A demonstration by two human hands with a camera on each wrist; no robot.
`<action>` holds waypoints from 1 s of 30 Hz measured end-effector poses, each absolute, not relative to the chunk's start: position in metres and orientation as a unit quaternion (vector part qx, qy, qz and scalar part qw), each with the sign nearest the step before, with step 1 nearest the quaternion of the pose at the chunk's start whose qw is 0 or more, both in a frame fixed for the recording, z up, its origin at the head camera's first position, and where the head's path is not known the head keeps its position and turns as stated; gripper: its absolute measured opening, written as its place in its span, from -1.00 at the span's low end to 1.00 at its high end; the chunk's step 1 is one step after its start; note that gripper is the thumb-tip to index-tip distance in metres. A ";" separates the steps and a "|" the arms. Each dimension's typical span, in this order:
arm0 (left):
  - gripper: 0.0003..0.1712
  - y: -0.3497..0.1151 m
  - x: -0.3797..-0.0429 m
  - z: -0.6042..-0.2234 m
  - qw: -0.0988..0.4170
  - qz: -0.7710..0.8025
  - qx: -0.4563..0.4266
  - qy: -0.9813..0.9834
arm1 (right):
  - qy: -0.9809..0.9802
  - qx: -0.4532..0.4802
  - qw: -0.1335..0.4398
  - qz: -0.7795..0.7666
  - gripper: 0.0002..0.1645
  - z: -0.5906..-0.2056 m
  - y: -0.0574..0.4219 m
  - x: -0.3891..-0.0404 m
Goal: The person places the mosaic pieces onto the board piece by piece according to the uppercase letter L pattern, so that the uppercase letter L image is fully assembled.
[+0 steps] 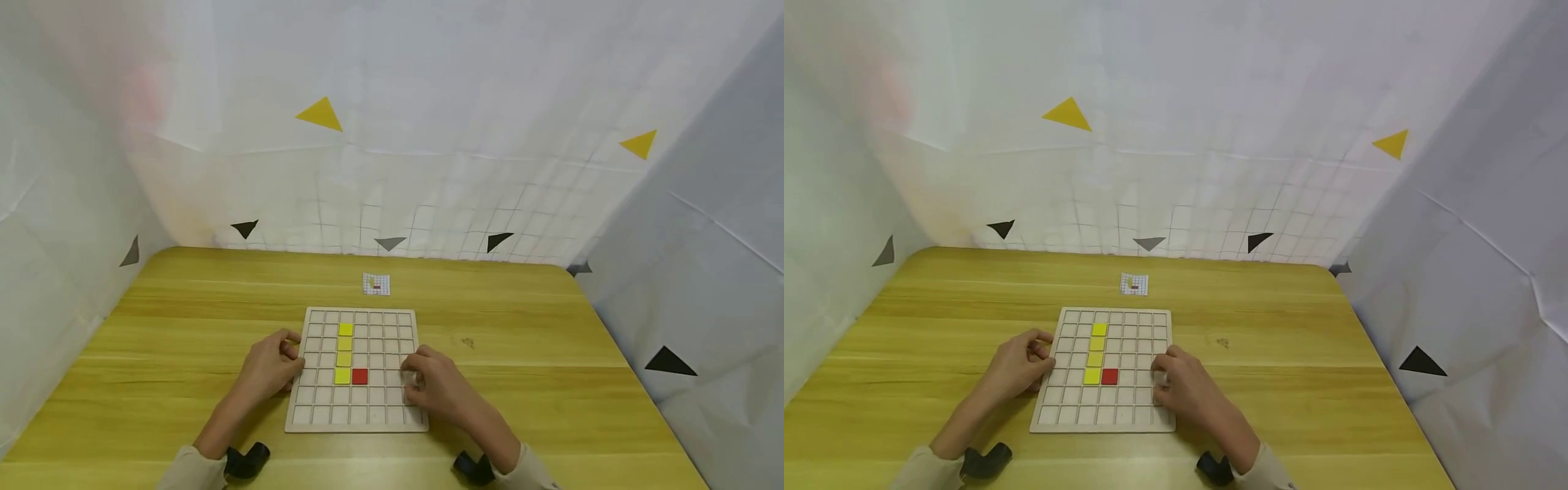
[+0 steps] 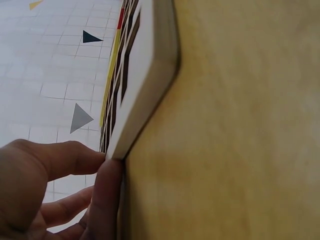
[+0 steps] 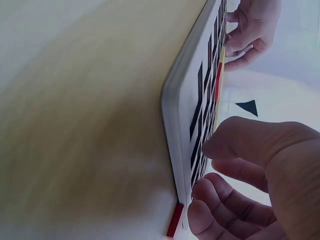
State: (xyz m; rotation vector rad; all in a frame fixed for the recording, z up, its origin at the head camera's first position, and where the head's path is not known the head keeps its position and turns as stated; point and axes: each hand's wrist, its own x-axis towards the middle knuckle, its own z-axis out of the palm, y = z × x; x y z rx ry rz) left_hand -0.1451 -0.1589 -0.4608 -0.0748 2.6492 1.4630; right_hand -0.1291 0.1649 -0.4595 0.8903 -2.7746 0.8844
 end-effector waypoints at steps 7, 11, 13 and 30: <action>-0.54 -0.159 -0.145 -0.461 0.059 0.482 -0.025 0.874 | -0.914 0.278 0.056 0.288 -0.68 -0.458 0.173 -0.130; -0.54 -0.160 -0.146 -0.461 0.056 0.481 -0.026 0.875 | -0.919 0.264 0.069 0.283 -0.69 -0.459 0.179 -0.132; -0.54 -0.160 -0.146 -0.461 0.058 0.481 -0.026 0.874 | -0.923 0.256 0.075 0.278 -0.71 -0.460 0.183 -0.133; -0.54 -0.160 -0.146 -0.462 0.061 0.484 -0.025 0.873 | -0.936 0.221 0.078 0.262 -0.64 -0.464 0.199 -0.144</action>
